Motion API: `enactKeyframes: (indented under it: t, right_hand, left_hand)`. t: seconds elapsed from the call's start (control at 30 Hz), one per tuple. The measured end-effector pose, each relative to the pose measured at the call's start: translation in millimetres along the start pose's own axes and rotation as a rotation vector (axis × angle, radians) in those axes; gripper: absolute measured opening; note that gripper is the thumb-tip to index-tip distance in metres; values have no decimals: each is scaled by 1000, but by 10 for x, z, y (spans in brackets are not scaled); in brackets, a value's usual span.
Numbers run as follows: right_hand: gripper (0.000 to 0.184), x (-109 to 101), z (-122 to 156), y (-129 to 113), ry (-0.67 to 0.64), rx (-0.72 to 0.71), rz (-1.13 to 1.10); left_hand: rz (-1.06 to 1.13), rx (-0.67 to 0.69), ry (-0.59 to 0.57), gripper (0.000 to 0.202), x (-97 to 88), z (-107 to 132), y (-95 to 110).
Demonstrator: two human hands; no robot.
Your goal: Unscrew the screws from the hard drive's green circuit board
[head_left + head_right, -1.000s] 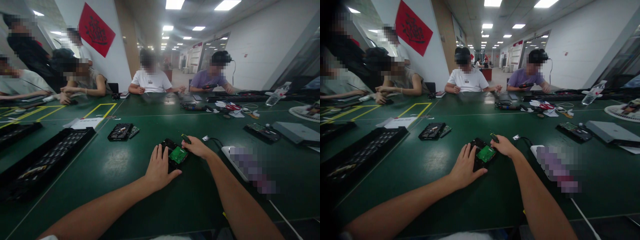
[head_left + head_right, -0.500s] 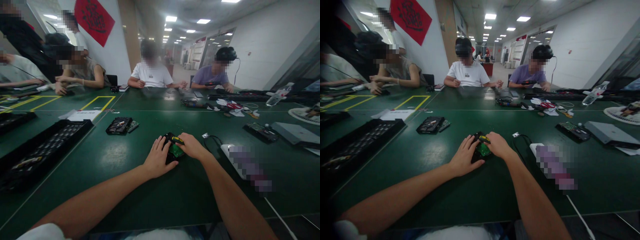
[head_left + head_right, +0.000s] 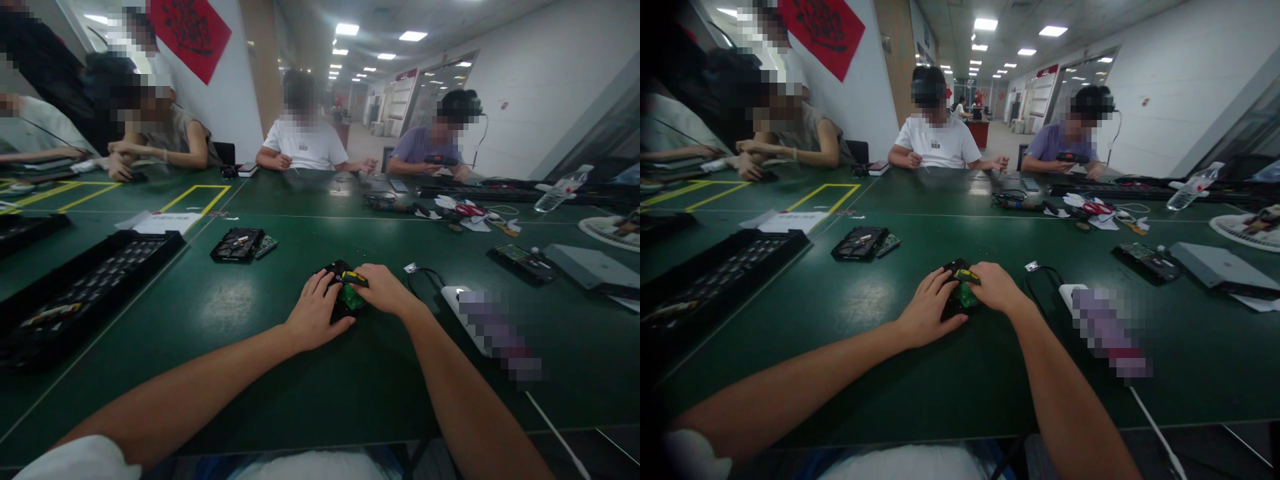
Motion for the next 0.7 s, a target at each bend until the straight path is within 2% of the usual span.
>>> enactKeyframes:
  t: [0.07, 0.23, 0.4, 0.57, 0.7]
  right_hand:
    - [8, -48, 7, 47, 49, 36, -40]
    - [33, -215, 61, 182, 253, 158, -58]
    - [40, -453, 118, 110, 466, 91, -69]
    - [45, -747, 272, 19, 749, 71, -49]
    - [47, -832, 358, -70, 857, 72, -47]
  left_hand:
    - [18, 8, 3, 80, -4, -4, 2]
    - [27, 31, 12, 74, -33, -16, 42]
    - [19, 33, 23, 65, -54, -12, 73]
    - [5, 45, 5, 72, -29, -19, 80]
    - [-13, 35, -15, 77, -7, -29, 72]
Point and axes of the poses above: each hand's wrist, its own z-axis away from the middle knuckle, its own x-axis out of the palm, y = z × x, the point moved 9 cm from there along -z, towards the middle knuckle, and after that the axes turned 6 degrees about z, right-handed, at the moved point
